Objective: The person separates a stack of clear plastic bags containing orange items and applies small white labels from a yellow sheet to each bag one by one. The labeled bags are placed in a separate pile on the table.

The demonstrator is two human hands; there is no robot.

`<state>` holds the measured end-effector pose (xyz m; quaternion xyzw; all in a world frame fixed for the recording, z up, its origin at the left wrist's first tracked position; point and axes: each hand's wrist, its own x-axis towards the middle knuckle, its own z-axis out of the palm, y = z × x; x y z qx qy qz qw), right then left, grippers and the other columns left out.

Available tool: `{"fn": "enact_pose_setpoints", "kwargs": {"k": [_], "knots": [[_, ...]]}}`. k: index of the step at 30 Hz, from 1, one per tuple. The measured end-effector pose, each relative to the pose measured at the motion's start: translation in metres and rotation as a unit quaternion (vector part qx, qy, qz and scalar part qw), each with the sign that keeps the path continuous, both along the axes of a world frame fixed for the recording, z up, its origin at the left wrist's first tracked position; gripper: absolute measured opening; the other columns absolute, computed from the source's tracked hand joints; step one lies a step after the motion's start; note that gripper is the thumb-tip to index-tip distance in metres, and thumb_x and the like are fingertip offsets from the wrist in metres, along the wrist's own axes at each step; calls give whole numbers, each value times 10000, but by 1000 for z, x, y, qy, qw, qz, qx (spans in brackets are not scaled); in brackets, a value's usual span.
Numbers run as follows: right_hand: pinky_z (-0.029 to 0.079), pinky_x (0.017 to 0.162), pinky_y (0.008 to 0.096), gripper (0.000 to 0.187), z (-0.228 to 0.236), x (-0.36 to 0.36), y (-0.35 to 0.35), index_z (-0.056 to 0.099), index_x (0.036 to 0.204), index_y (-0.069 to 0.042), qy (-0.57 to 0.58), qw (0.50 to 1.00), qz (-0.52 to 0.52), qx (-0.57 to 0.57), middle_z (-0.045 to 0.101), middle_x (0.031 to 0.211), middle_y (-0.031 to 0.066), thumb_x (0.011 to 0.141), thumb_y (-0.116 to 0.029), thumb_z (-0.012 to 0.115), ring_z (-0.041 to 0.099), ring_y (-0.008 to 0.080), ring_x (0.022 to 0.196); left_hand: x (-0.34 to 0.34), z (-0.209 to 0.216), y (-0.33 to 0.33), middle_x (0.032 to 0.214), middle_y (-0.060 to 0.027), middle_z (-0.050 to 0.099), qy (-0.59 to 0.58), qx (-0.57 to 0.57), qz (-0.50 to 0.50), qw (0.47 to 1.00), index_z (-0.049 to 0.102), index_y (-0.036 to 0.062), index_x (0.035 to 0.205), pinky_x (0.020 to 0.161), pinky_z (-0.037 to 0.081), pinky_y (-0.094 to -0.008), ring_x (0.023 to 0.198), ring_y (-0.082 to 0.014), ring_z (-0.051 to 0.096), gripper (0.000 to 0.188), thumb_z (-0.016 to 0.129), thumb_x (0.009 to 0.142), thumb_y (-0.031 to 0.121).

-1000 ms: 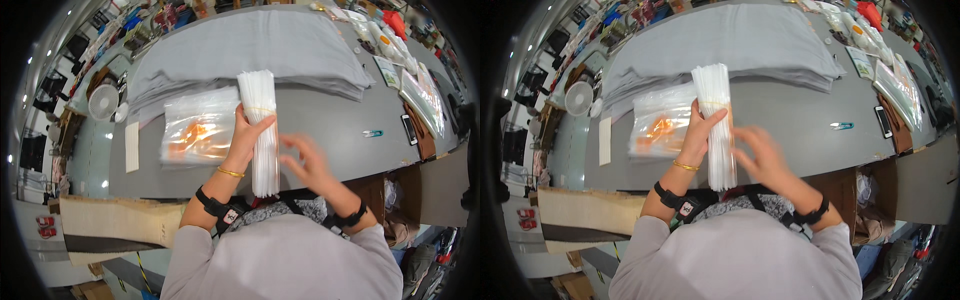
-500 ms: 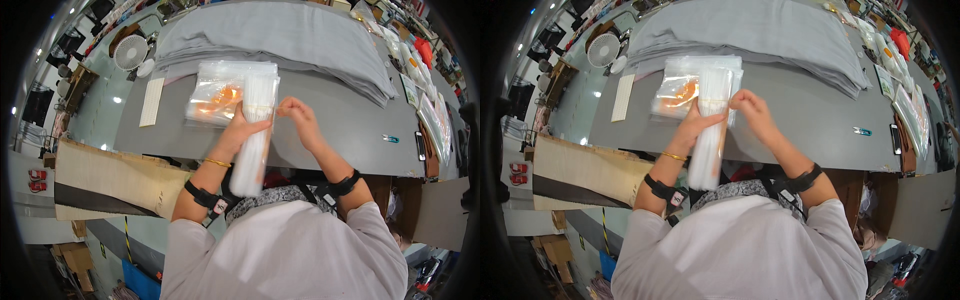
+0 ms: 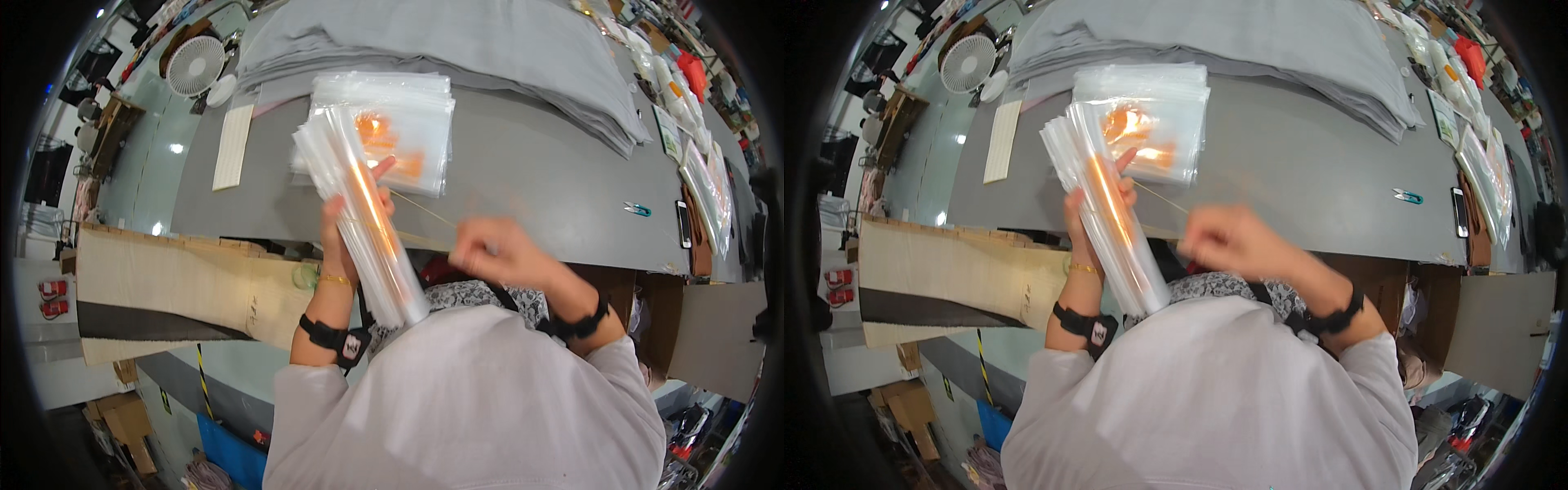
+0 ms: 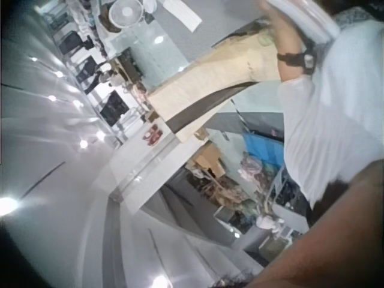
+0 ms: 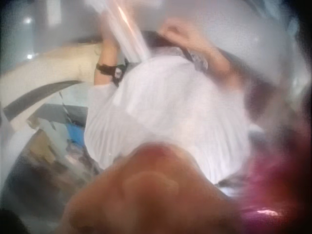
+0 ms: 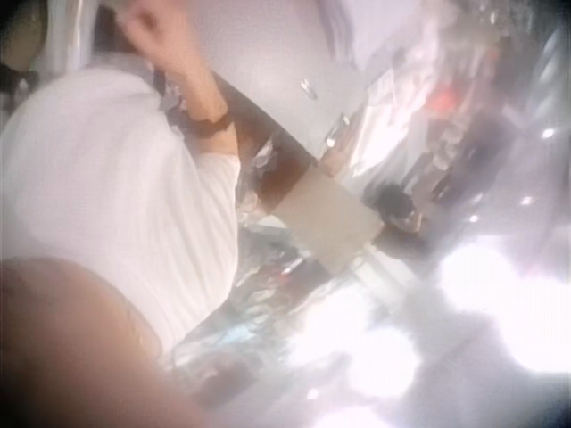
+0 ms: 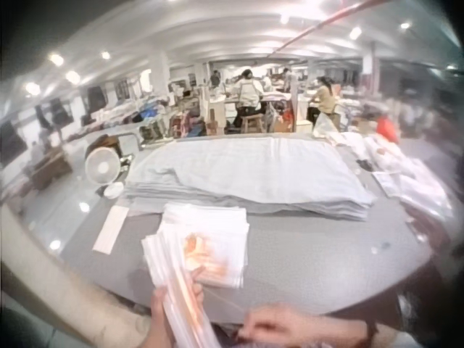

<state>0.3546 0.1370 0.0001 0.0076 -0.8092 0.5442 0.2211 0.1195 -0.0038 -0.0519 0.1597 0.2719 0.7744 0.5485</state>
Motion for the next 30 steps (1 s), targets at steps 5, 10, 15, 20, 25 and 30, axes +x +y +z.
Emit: {"fn": "enact_pose_setpoints", "kwargs": {"k": [5,10,15,20,25,30], "knots": [[465,612,370,102,22,23,-35,626,879,-47,-2,986,112,123,575,774,76,936,-55,711,560,290,676,4,-1,3,1132,-190,688,63,-156,-9,986,594,9,1276,762,585,-393,856,-224,665,602,539,958,517],[400,556,347,145,29,48,-35,601,858,-29,-95,989,115,-15,543,761,64,949,-55,711,499,249,621,29,18,23,1142,-134,686,45,-67,78,994,590,44,1381,839,604,-358,942,-222,700,688,475,1003,608],[403,615,292,136,-4,169,-17,611,878,7,-243,955,-88,-145,554,770,46,976,-11,702,504,120,713,7,36,59,1106,-102,660,112,5,114,987,557,59,1396,956,590,-437,1024,-253,672,699,596,966,608],[530,898,441,329,40,252,16,697,1150,-40,-633,576,-346,384,677,1213,116,889,-205,809,646,348,1112,-8,50,57,1191,-138,679,84,-114,-64,988,564,51,1418,965,600,-400,1082,-249,687,656,738,924,446],[436,1195,517,784,65,142,18,619,1420,-79,-255,851,-170,427,596,1517,126,717,-263,913,523,381,1441,67,24,68,1382,-129,602,189,-138,-345,909,385,44,1575,1019,555,-333,1243,-192,629,855,839,882,255],[500,1108,452,857,41,31,40,573,1447,-93,-375,849,144,344,664,1416,117,705,-338,924,630,352,1295,107,-3,59,1408,-118,623,179,-192,-497,827,483,54,1521,1025,570,-365,1253,-196,648,685,801,953,270]]}}
